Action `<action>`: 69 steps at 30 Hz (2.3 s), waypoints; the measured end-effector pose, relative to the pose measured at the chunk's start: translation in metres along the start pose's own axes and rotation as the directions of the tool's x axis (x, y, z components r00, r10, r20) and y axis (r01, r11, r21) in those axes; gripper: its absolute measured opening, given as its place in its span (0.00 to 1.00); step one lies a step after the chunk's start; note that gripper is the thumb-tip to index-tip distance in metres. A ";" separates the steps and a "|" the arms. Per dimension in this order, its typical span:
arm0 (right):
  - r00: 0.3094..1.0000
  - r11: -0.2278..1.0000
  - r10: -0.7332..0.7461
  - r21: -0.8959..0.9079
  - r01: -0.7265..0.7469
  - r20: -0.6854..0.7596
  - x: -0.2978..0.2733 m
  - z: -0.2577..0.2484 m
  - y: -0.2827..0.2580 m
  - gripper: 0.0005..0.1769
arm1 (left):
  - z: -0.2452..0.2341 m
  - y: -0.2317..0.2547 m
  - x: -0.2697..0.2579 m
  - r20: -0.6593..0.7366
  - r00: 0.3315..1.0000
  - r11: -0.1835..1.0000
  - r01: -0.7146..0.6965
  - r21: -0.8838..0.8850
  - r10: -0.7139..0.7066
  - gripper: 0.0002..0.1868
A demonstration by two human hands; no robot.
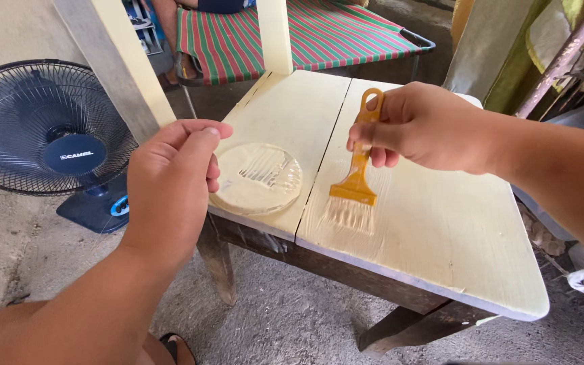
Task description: The person applies a light-colored paint to a wooden chair seat and a small round wooden object using a yellow-handled brush. They repeatedly dip the brush into a small plastic container of paint and spread it evenly across the surfaces.
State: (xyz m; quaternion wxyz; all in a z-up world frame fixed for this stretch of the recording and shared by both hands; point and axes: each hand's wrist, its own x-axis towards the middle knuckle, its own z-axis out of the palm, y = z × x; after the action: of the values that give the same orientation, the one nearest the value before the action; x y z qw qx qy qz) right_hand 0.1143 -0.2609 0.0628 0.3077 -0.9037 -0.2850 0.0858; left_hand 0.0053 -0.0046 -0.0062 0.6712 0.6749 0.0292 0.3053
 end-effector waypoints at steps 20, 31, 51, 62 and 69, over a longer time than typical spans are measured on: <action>0.798 0.752 -0.593 -0.427 0.502 -0.105 -0.024 0.021 0.036 0.07 | 0.035 0.035 0.013 0.238 0.971 0.998 -0.048 0.041 0.037 0.13; 0.982 0.995 -0.041 0.086 0.058 -0.184 -0.041 -0.005 -0.003 0.17 | 0.020 0.020 0.010 0.102 0.993 0.998 0.063 0.016 -0.064 0.12; 0.703 0.683 -0.657 -0.609 0.403 -0.271 0.088 -0.034 0.079 0.08 | 0.009 0.009 0.033 0.160 0.983 0.983 0.060 0.175 -0.089 0.13; 0.715 0.689 -0.698 -0.240 0.684 0.038 -0.050 0.041 0.039 0.13 | 0.009 0.009 0.029 0.142 0.987 0.985 0.058 0.160 -0.081 0.14; 0.899 0.944 -0.270 0.091 0.318 -0.346 -0.069 0.034 0.012 0.14 | 0.011 0.018 0.023 0.088 0.991 0.990 0.089 0.112 -0.099 0.13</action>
State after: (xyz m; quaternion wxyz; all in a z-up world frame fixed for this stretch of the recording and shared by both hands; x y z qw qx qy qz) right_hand 0.0521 -0.2902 0.0274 0.4250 -0.8270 -0.3561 -0.0930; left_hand 0.0228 -0.0061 0.0198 0.6479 0.7216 0.0461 0.2396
